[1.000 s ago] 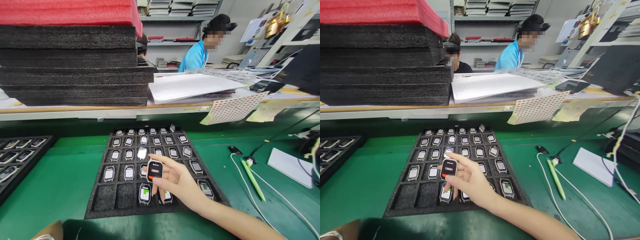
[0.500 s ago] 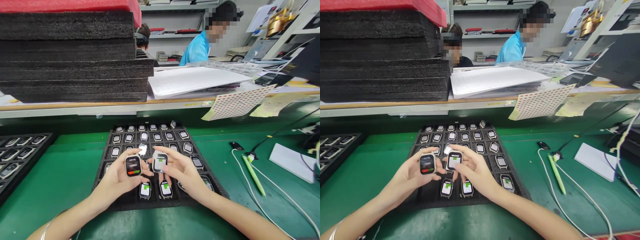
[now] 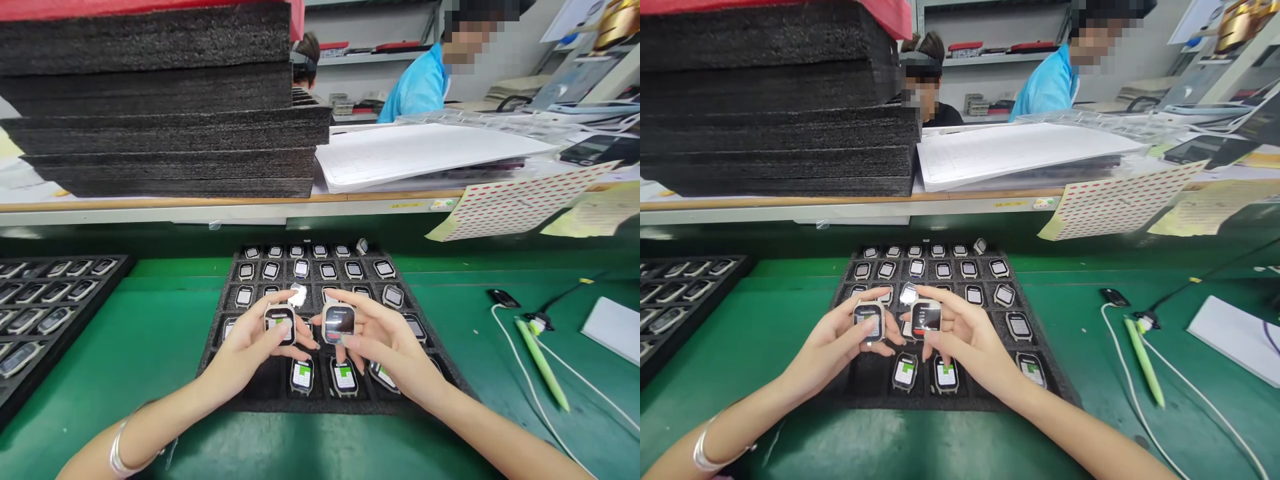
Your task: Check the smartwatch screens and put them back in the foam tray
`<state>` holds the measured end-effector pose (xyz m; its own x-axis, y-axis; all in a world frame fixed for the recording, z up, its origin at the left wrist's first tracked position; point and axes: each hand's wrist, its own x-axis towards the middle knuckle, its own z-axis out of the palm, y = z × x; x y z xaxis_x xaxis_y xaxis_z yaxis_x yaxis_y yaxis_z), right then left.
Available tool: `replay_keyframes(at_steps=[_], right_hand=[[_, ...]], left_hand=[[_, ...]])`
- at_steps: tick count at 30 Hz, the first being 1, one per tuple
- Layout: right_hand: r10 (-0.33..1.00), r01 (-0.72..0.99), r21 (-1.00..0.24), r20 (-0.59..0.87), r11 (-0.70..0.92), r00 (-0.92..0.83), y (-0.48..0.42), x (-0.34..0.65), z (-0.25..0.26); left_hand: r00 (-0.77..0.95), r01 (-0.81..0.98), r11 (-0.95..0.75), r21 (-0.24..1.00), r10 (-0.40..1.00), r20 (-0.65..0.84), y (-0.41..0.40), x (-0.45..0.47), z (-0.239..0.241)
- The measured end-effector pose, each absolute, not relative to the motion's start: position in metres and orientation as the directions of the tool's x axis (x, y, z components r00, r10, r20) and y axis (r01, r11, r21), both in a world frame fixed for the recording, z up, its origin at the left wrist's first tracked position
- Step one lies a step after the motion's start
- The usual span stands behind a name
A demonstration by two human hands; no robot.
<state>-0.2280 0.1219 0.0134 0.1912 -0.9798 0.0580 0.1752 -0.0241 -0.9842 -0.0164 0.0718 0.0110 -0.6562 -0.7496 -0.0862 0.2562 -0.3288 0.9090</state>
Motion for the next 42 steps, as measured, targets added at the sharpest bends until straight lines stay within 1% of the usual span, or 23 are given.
replay_keyframes(at_steps=[3,7,10,15,18,22,24,27,30,33,38,42], right_hand=[[-0.964,0.202,-0.979,0.065,-0.012,0.258,0.123,-0.227,0.014],[-0.973,0.183,-0.983,0.058,-0.016,0.224,0.124,-0.223,0.013],[-0.972,0.186,-0.983,0.059,-0.016,0.229,0.124,-0.223,0.012],[-0.958,0.255,-0.967,0.095,-0.024,0.270,0.122,-0.227,0.007],[-0.967,0.241,-0.969,0.104,-0.045,0.234,0.123,-0.226,0.007],[-0.989,0.160,-0.987,0.053,-0.030,0.139,0.125,-0.222,0.010],[-0.992,0.140,-0.990,0.033,-0.016,0.123,0.125,-0.221,0.010],[-0.989,0.168,-0.986,0.037,-0.012,0.143,0.124,-0.222,0.009],[-0.977,0.223,-0.975,0.065,-0.019,0.201,0.124,-0.223,0.007],[-0.965,0.228,-0.973,0.078,-0.020,0.249,0.126,-0.222,0.009],[-0.972,0.191,-0.981,0.069,-0.026,0.224,0.130,-0.218,0.011],[-0.963,0.232,-0.973,0.079,-0.018,0.258,0.129,-0.221,0.008]], left_hand=[[-0.647,0.273,-0.319,0.908,-0.759,-0.072,0.071,-0.015,0.010],[-0.653,0.306,-0.301,0.903,-0.757,-0.031,0.071,-0.014,0.014],[-0.643,0.277,-0.273,0.921,-0.765,-0.033,0.072,-0.015,0.017],[-0.613,0.242,-0.239,0.941,-0.789,-0.043,0.072,-0.017,0.017],[-0.609,0.229,-0.210,0.951,-0.793,-0.028,0.071,-0.016,0.015],[-0.626,0.251,-0.208,0.946,-0.780,-0.005,0.070,-0.015,0.014],[-0.622,0.258,-0.211,0.943,-0.783,-0.005,0.070,-0.014,0.014],[-0.600,0.240,-0.214,0.947,-0.799,-0.028,0.069,-0.015,0.014],[-0.583,0.241,-0.208,0.948,-0.812,-0.030,0.068,-0.015,0.015],[-0.571,0.258,-0.206,0.944,-0.821,-0.023,0.069,-0.014,0.017],[-0.577,0.260,-0.222,0.940,-0.816,-0.033,0.069,-0.015,0.019],[-0.586,0.262,-0.225,0.938,-0.810,-0.030,0.069,-0.015,0.019]])
